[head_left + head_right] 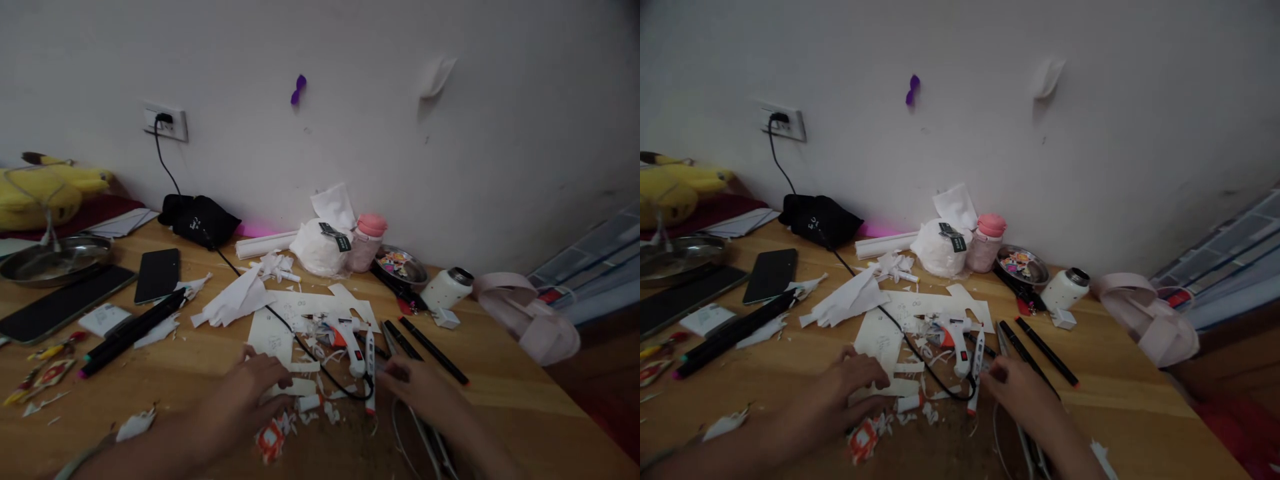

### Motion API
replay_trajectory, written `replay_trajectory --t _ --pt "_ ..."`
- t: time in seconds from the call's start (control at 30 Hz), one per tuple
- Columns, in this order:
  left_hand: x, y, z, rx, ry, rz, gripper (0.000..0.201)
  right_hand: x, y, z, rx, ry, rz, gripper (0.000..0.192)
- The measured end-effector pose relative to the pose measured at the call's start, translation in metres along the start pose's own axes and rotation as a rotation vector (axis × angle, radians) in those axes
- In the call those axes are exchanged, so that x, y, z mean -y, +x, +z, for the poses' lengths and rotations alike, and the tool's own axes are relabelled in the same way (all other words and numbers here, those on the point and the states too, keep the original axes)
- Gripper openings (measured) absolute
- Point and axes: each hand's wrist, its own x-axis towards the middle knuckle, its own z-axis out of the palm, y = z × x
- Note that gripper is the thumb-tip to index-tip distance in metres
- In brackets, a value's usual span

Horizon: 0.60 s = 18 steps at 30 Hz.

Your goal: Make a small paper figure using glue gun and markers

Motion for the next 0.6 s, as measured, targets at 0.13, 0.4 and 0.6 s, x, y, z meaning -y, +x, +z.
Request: replay_trajectory --t 0.13,0.4,0.6 --pt "-0.018 0.025 0.005 0.113 0.126 0.047 0.017 0.012 0.006 0.015 -0.016 -0.003 0.009 0.032" --pt "-0.016 0.042 0.013 0.144 -0.011 -0.045 0.008 -0.006 0.022 0.012 -0.037 0.064 0.047 0.037" --pt "-0.001 0.055 -0.016 -0.01 -1.055 -0.414 0.027 0.017 -0.021 -0.01 -0.266 0.326 -0.041 0.045"
